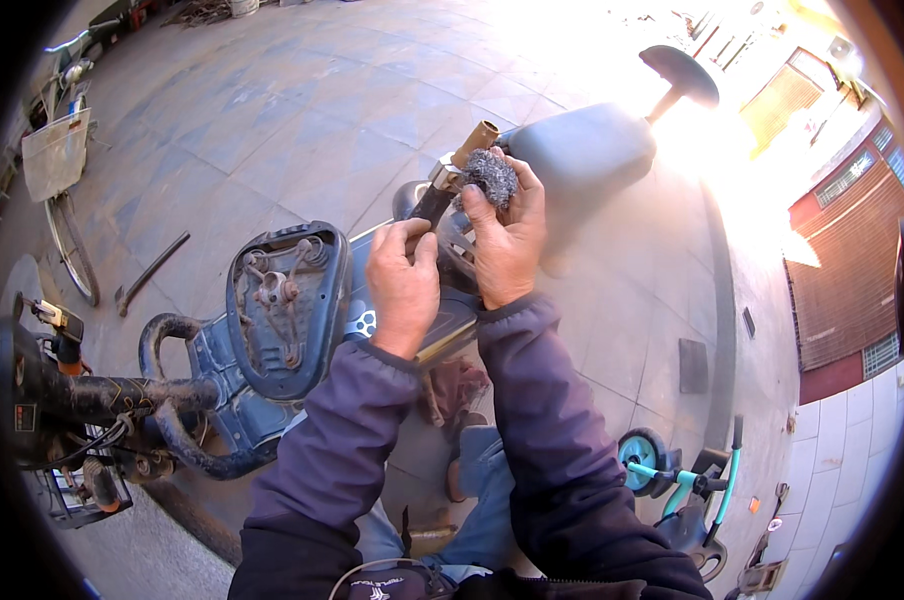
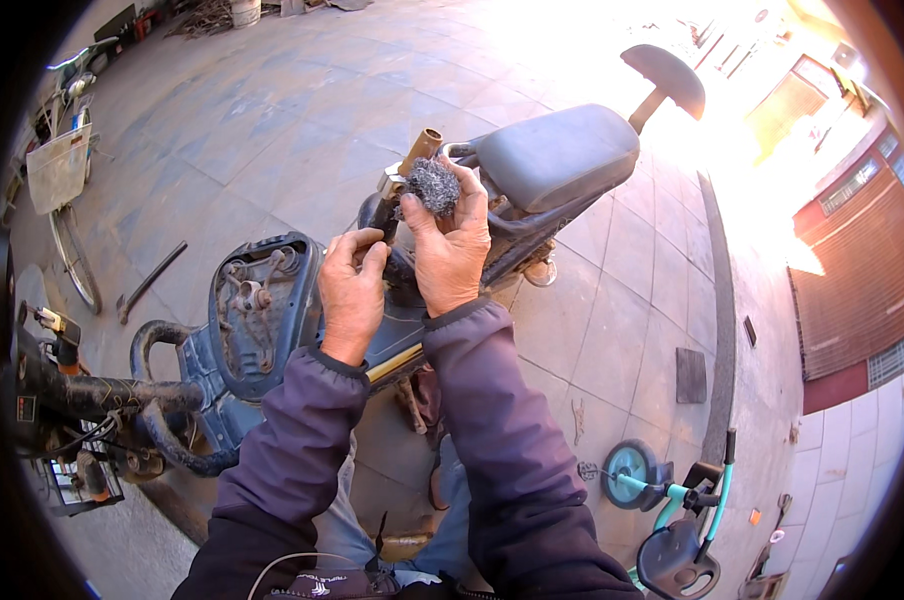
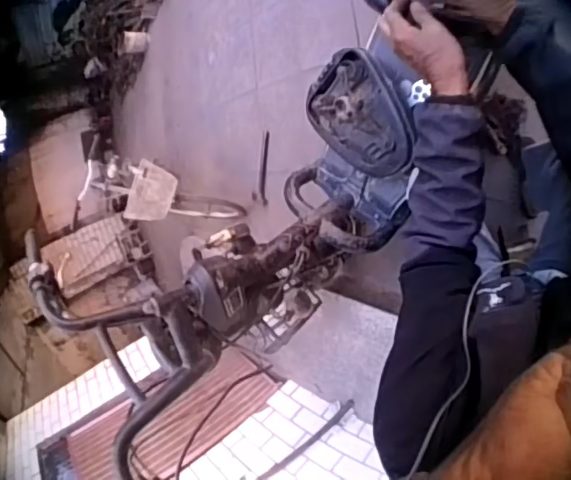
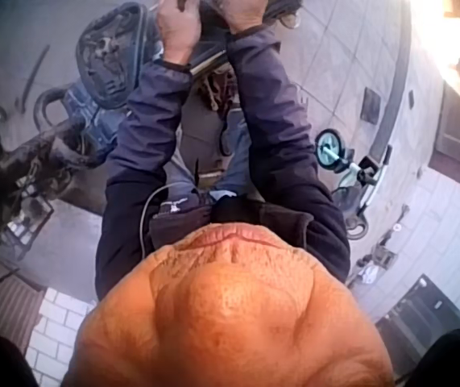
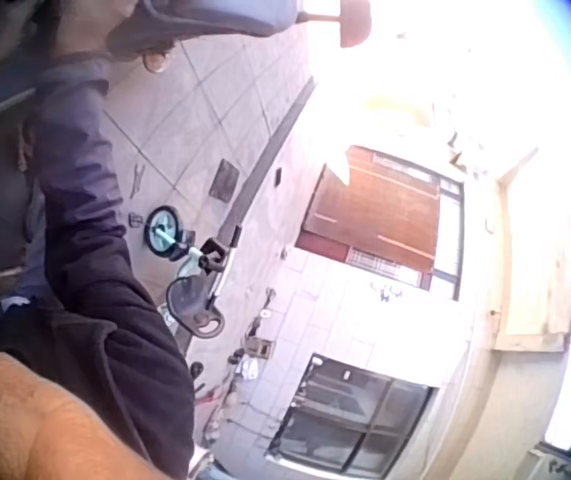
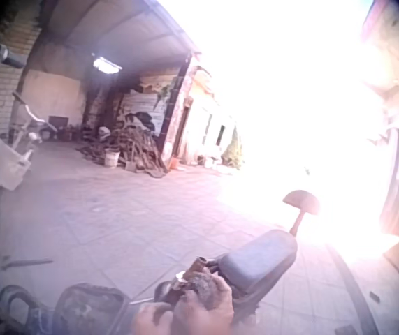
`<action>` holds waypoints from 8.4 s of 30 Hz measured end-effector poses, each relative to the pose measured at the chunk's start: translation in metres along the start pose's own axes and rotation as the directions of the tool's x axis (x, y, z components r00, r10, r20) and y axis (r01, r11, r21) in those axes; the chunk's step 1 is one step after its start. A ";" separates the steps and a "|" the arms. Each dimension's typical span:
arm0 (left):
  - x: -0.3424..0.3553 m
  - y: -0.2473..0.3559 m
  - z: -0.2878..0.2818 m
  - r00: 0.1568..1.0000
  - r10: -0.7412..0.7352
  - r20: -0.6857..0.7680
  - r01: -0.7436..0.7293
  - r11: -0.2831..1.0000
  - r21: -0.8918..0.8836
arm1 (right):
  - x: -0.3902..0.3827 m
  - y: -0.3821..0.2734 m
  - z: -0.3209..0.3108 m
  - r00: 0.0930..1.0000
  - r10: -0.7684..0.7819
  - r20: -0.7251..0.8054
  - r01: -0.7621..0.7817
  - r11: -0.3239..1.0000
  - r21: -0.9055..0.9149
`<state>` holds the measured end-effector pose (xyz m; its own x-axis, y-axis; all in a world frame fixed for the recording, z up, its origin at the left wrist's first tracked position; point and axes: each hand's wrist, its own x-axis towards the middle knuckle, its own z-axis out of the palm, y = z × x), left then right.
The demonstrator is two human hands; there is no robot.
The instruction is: The person scrubs a metal pipe and a blue plastic cover with a steel wool pad. They hold the pipe in one hand and scrub it with the other, then place the pipe down and scrub the plastic cover.
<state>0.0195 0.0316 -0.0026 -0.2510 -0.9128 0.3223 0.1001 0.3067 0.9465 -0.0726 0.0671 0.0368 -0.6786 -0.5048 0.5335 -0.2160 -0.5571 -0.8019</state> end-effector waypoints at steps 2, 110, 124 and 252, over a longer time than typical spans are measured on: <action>0.001 0.001 -0.002 1.000 -0.001 -0.007 0.001 1.000 -0.005 | 0.002 -0.001 0.001 0.998 0.062 0.001 -0.062 0.995 0.076; 0.013 0.005 -0.018 0.993 -0.114 0.000 0.114 0.992 -0.047 | 0.056 0.019 -0.007 0.910 0.367 0.193 -0.413 0.837 0.359; 0.011 0.000 -0.012 0.993 -0.121 0.002 0.120 0.984 -0.132 | 0.064 0.020 0.002 0.901 0.405 0.156 -0.432 0.807 0.402; -0.017 0.018 -0.013 0.895 0.232 0.380 -0.239 0.971 -0.028 | -0.065 -0.028 -0.019 0.722 0.682 0.117 -0.625 0.570 0.533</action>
<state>0.0382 0.0495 0.0090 -0.5676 -0.6436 0.5133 0.1841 0.5085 0.8412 -0.0357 0.1280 0.0199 -0.5549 -0.8216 -0.1307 0.6755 -0.3533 -0.6472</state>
